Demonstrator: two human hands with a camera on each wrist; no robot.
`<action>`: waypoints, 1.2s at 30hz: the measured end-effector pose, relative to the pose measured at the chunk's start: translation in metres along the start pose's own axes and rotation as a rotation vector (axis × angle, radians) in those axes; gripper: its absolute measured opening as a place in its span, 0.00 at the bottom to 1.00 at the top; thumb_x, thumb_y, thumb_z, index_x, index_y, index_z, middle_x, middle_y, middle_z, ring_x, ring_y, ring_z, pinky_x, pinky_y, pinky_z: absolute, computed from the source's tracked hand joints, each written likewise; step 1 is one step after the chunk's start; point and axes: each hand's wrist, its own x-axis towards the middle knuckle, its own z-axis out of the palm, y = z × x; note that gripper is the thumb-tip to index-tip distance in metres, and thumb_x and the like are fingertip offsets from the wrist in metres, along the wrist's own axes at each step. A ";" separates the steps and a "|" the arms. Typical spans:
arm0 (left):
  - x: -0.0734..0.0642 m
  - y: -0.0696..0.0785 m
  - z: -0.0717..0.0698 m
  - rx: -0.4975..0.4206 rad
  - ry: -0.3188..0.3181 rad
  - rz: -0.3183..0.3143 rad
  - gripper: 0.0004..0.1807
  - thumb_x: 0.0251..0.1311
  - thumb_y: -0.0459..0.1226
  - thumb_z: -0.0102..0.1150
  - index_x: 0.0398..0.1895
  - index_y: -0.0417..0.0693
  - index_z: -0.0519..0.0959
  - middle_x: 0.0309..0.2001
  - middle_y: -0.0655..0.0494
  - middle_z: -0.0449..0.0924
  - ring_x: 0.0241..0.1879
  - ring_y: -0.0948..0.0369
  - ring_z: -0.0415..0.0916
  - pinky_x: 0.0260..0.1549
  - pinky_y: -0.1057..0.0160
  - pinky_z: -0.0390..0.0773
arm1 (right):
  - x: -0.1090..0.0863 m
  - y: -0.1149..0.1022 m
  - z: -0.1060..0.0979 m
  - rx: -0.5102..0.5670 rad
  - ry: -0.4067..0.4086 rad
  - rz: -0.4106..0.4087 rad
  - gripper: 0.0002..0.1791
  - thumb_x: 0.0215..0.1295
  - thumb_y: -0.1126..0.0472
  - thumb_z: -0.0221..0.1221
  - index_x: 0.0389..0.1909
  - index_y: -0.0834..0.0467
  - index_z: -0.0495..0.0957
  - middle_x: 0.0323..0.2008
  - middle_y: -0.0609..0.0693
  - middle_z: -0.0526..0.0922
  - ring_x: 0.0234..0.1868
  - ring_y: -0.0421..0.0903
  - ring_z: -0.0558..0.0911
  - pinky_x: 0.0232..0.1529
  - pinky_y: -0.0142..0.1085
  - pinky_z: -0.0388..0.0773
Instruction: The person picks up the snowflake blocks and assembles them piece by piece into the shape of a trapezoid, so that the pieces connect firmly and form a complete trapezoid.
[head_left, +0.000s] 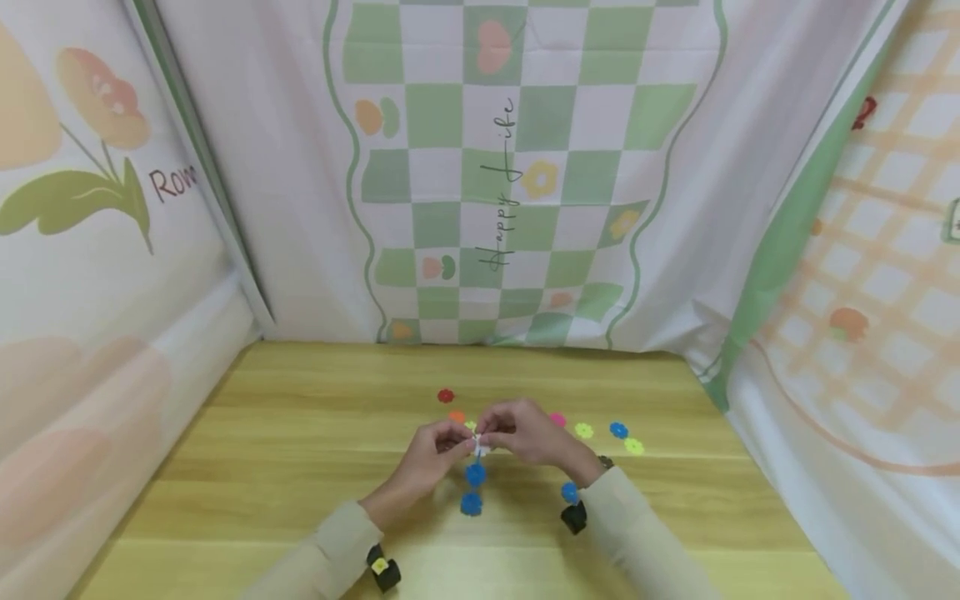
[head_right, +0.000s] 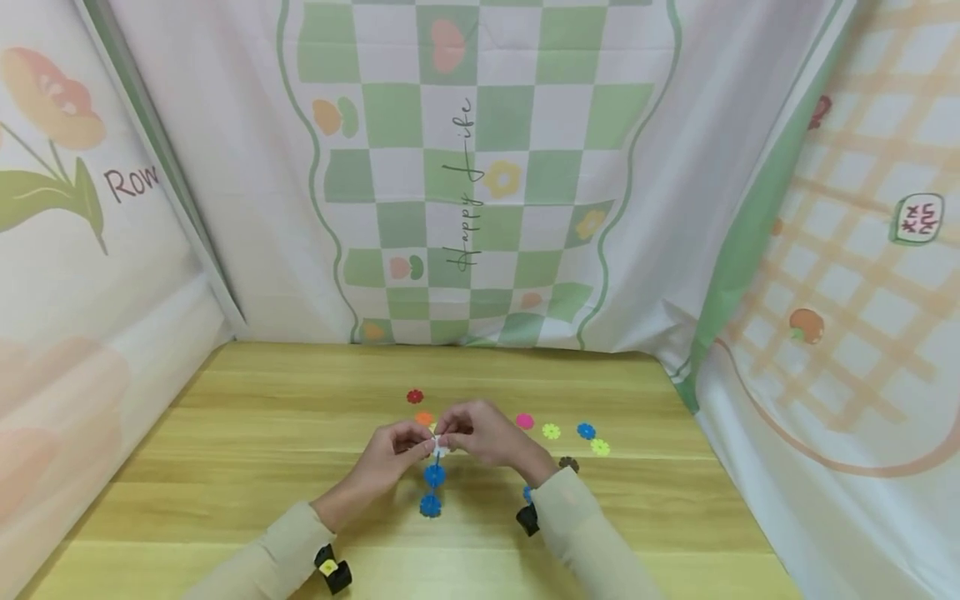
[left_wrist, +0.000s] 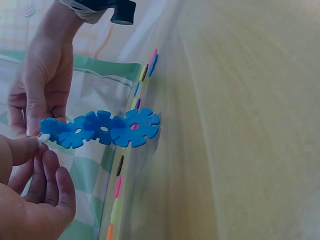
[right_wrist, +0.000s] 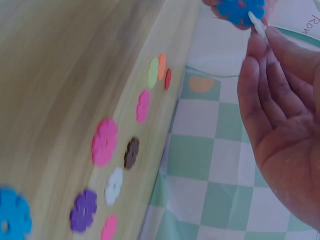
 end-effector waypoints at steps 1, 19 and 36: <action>0.000 0.000 0.000 0.001 -0.004 -0.002 0.09 0.73 0.40 0.65 0.46 0.43 0.84 0.44 0.50 0.87 0.46 0.55 0.84 0.46 0.67 0.84 | -0.001 0.001 -0.002 -0.009 -0.015 0.008 0.04 0.75 0.64 0.63 0.45 0.58 0.86 0.39 0.51 0.91 0.40 0.45 0.89 0.45 0.48 0.89; -0.003 -0.008 -0.001 -0.111 0.048 -0.091 0.08 0.74 0.35 0.62 0.48 0.40 0.81 0.45 0.50 0.83 0.45 0.59 0.82 0.50 0.65 0.86 | -0.032 0.051 -0.030 -0.277 -0.033 0.212 0.11 0.68 0.64 0.69 0.49 0.63 0.86 0.40 0.51 0.89 0.40 0.42 0.86 0.43 0.32 0.87; -0.005 -0.006 -0.001 -0.135 0.036 -0.087 0.09 0.74 0.36 0.62 0.49 0.40 0.80 0.44 0.52 0.83 0.46 0.56 0.83 0.51 0.61 0.87 | -0.032 0.055 -0.013 -0.224 0.047 0.243 0.05 0.67 0.62 0.71 0.36 0.53 0.83 0.33 0.43 0.86 0.36 0.39 0.83 0.39 0.30 0.84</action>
